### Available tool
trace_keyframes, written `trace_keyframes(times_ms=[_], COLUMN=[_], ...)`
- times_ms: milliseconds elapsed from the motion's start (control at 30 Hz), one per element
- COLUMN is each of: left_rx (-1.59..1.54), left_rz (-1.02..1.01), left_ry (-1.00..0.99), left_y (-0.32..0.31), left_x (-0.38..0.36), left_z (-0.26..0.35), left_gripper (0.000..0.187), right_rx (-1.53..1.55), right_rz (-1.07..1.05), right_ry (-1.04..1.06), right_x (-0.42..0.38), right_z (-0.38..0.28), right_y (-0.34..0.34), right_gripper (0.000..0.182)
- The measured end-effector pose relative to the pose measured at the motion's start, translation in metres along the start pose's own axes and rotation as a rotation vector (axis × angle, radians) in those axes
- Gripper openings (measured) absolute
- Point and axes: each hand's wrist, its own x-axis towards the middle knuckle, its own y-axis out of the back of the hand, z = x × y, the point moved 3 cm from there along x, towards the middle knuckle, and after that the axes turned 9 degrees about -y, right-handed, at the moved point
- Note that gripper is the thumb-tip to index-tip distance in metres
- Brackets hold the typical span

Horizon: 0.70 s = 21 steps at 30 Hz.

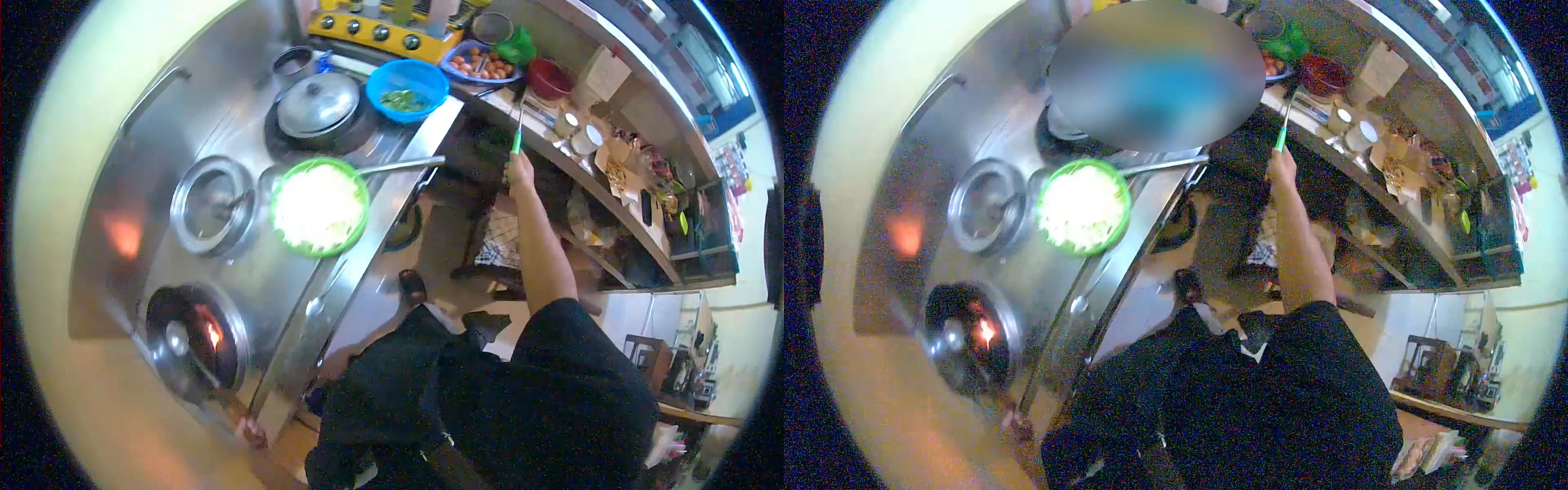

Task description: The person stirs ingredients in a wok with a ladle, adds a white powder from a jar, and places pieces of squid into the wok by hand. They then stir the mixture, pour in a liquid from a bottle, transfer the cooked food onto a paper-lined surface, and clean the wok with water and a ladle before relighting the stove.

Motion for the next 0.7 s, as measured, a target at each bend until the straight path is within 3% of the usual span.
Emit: trace_keyframes(times_ms=[67,133,200,233,300,367,467,500,533,567,633,667,700], left_rx=[0.045,0.092,0.142,0.159,0.170,0.152,0.115,0.318,0.399,0.328,0.076,0.058,0.179], left_rz=[0.092,0.170,0.227,0.256,0.343,0.443,0.560,0.565,0.544,0.515,0.481,0.490,0.489], left_ry=[0.013,0.044,0.088,0.107,0.149,0.210,0.318,0.367,0.264,0.115,0.139,0.141,0.187], left_y=[-0.006,-0.015,-0.031,-0.031,-0.033,-0.044,-0.067,-0.089,-0.114,-0.112,-0.055,-0.051,-0.051], left_x=[0.009,0.019,0.031,0.032,0.009,-0.009,0.008,0.026,0.041,0.058,0.090,0.095,0.101], left_z=[-0.009,-0.019,-0.035,-0.048,-0.091,-0.152,-0.225,-0.236,-0.240,-0.251,-0.291,-0.297,-0.299], left_gripper=[0.017,0.021,0.025,0.028,0.032,0.037,0.044,0.045,0.039,0.035,0.038,0.038,0.053], right_rx=[-0.115,-0.491,-0.515,-0.575,-0.554,-0.295,-0.803,-0.929,-1.018,-1.076,-1.184,-1.248,-1.295], right_rz=[0.061,0.205,0.247,0.191,-0.338,-1.078,-0.706,-0.589,-0.488,-0.424,-0.316,-0.280,-0.268], right_ry=[0.069,0.071,0.086,0.193,0.539,0.676,0.810,0.845,0.865,0.876,0.893,0.903,0.906], right_x=[0.085,0.134,0.177,0.199,0.192,0.125,0.245,0.267,0.286,0.277,0.258,0.246,0.231], right_z=[-0.013,-0.032,-0.042,-0.056,-0.102,-0.156,-0.101,-0.082,-0.064,-0.048,-0.019,-0.004,0.013], right_y=[0.003,0.000,-0.011,-0.025,-0.092,-0.176,-0.180,-0.166,-0.138,-0.114,-0.057,-0.028,-0.003], right_gripper=[0.031,0.048,0.046,0.046,0.047,0.048,0.048,0.048,0.049,0.049,0.049,0.049,0.050])
